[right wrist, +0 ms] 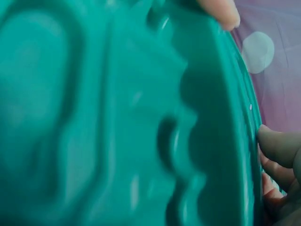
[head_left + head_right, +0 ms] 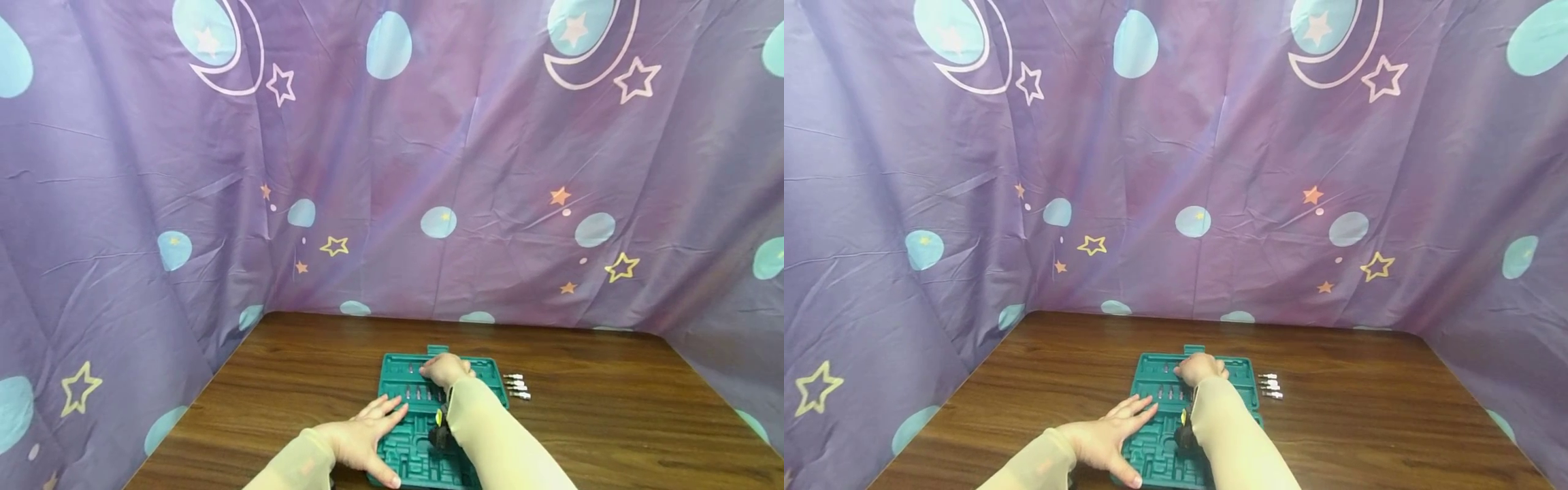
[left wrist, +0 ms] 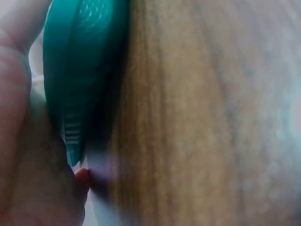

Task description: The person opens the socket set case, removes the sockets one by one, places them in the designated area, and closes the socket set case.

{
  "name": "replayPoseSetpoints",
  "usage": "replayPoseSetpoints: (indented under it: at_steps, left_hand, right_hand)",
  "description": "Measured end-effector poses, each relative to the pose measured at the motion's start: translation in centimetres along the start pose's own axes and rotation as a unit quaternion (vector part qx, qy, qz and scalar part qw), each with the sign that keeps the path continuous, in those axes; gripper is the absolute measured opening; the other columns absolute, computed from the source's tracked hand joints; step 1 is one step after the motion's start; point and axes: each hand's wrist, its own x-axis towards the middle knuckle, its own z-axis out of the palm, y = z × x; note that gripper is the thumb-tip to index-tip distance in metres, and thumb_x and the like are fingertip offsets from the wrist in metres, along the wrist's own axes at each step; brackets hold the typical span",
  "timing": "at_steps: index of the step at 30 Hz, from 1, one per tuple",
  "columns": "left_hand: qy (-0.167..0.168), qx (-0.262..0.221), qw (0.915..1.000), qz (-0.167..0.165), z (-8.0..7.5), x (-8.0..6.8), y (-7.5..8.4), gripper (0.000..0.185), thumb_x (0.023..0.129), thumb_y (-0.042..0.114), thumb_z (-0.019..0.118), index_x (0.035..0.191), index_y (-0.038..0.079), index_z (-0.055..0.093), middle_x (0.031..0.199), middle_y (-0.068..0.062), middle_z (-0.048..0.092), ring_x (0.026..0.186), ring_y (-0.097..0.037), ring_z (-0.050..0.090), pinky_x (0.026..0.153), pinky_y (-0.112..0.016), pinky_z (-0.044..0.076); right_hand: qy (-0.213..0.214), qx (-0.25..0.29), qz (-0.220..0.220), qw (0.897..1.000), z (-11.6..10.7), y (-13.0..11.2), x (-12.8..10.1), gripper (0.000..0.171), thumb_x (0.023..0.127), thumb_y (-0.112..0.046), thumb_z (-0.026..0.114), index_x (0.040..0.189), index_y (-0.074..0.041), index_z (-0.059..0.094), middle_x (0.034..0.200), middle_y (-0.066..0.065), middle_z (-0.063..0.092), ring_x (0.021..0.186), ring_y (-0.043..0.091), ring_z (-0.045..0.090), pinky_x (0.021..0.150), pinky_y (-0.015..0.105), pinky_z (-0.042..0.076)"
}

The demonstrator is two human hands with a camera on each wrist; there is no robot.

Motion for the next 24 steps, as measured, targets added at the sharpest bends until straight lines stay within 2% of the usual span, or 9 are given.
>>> replayPoseSetpoints:
  at_steps: [6,11,15,17,20,24]
  left_hand:
    - [0.004,-0.001,1.0,-0.002,0.1,-0.1,0.0,0.107,0.075,0.053,0.077,0.156,0.021,0.015,0.162,0.002,0.007,0.147,-0.028,-0.001,0.112,-0.056,0.017]
    - [0.001,-0.002,1.0,-0.006,-0.1,-0.1,-0.1,0.107,0.074,0.055,0.076,0.156,0.022,0.015,0.162,0.003,0.006,0.147,-0.027,-0.002,0.112,-0.056,0.017]
    - [-0.002,-0.005,1.0,-0.005,-0.2,-0.1,0.0,0.107,0.075,0.053,0.076,0.156,0.022,0.014,0.162,0.004,0.006,0.147,-0.026,-0.002,0.113,-0.055,0.017]
    - [0.0,-0.004,1.0,-0.005,-0.2,-0.1,0.0,0.107,0.075,0.052,0.077,0.156,0.022,0.014,0.161,0.004,0.007,0.147,-0.026,-0.001,0.113,-0.054,0.017]
    - [0.006,0.005,1.0,-0.005,-0.1,-0.1,0.1,0.107,0.075,0.051,0.078,0.156,0.021,0.015,0.161,0.003,0.008,0.147,-0.026,0.0,0.113,-0.052,0.018]
    - [0.012,0.015,0.9998,-0.006,0.1,-0.3,0.1,0.108,0.074,0.051,0.078,0.156,0.021,0.015,0.161,0.003,0.009,0.147,-0.027,0.001,0.113,-0.053,0.019]
  right_hand:
    - [-0.011,0.02,0.044,0.999,0.1,-0.5,0.5,0.029,0.083,-0.027,0.074,0.101,-0.005,0.074,0.12,0.034,0.05,0.119,0.054,0.034,0.101,0.062,0.027]
    - [-0.012,0.023,0.056,0.998,0.2,-0.8,0.6,0.035,0.082,-0.027,0.072,0.1,0.002,0.072,0.115,0.033,0.052,0.115,0.052,0.037,0.098,0.059,0.033]
    - [0.003,0.006,0.06,0.998,0.3,-1.2,0.5,0.042,0.08,-0.027,0.073,0.104,0.007,0.069,0.118,0.037,0.051,0.117,0.054,0.037,0.1,0.061,0.031]
    - [0.01,0.015,0.069,0.997,0.3,-1.3,0.5,0.045,0.079,-0.026,0.074,0.107,0.009,0.067,0.12,0.039,0.047,0.119,0.056,0.035,0.101,0.062,0.029]
    - [0.018,0.031,0.079,0.996,0.5,-1.2,0.4,0.047,0.079,-0.027,0.075,0.108,0.008,0.067,0.121,0.04,0.044,0.12,0.056,0.034,0.103,0.061,0.027]
    - [0.027,0.06,0.078,0.995,0.7,-0.9,0.3,0.032,0.078,-0.03,0.076,0.097,-0.003,0.074,0.122,0.04,0.042,0.121,0.057,0.031,0.104,0.062,0.023]
